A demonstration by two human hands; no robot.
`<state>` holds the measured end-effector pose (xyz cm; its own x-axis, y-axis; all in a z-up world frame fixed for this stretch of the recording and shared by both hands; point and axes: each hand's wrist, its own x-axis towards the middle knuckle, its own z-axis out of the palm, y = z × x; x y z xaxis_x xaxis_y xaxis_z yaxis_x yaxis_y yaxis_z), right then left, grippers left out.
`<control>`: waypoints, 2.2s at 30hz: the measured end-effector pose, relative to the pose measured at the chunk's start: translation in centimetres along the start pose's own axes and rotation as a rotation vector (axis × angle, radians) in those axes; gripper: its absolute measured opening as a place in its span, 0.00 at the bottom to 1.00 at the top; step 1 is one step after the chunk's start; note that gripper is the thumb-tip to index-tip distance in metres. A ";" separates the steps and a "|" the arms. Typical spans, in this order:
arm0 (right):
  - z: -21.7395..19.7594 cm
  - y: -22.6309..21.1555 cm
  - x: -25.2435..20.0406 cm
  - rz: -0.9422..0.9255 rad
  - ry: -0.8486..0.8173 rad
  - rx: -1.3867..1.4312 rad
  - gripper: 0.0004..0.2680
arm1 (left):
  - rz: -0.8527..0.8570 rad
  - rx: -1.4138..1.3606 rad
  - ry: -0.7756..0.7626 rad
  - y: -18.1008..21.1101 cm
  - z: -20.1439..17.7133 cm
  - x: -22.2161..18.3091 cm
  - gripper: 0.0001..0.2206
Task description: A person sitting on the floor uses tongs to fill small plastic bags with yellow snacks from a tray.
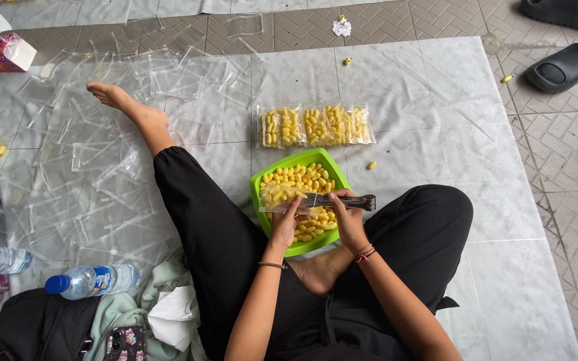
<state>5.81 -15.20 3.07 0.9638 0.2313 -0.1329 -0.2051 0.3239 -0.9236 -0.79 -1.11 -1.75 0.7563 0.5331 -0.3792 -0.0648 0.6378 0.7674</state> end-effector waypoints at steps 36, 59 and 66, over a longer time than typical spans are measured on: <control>-0.1 -2.9 0.2 -0.208 -0.151 -0.721 0.09 | -0.054 -0.175 0.049 1.8 0.1 0.8 0.12; -0.9 -2.8 0.6 -0.215 -0.054 -0.588 0.10 | -0.035 -0.167 0.056 2.8 1.3 -0.3 0.11; -2.6 -2.4 2.5 0.060 0.169 0.229 0.07 | -0.019 -0.187 0.080 2.3 1.1 -0.1 0.12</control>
<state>9.12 -17.82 4.03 0.9596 0.1066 -0.2604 -0.2771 0.5176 -0.8095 -0.28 -0.34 0.62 0.7050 0.5574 -0.4385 -0.1763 0.7366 0.6529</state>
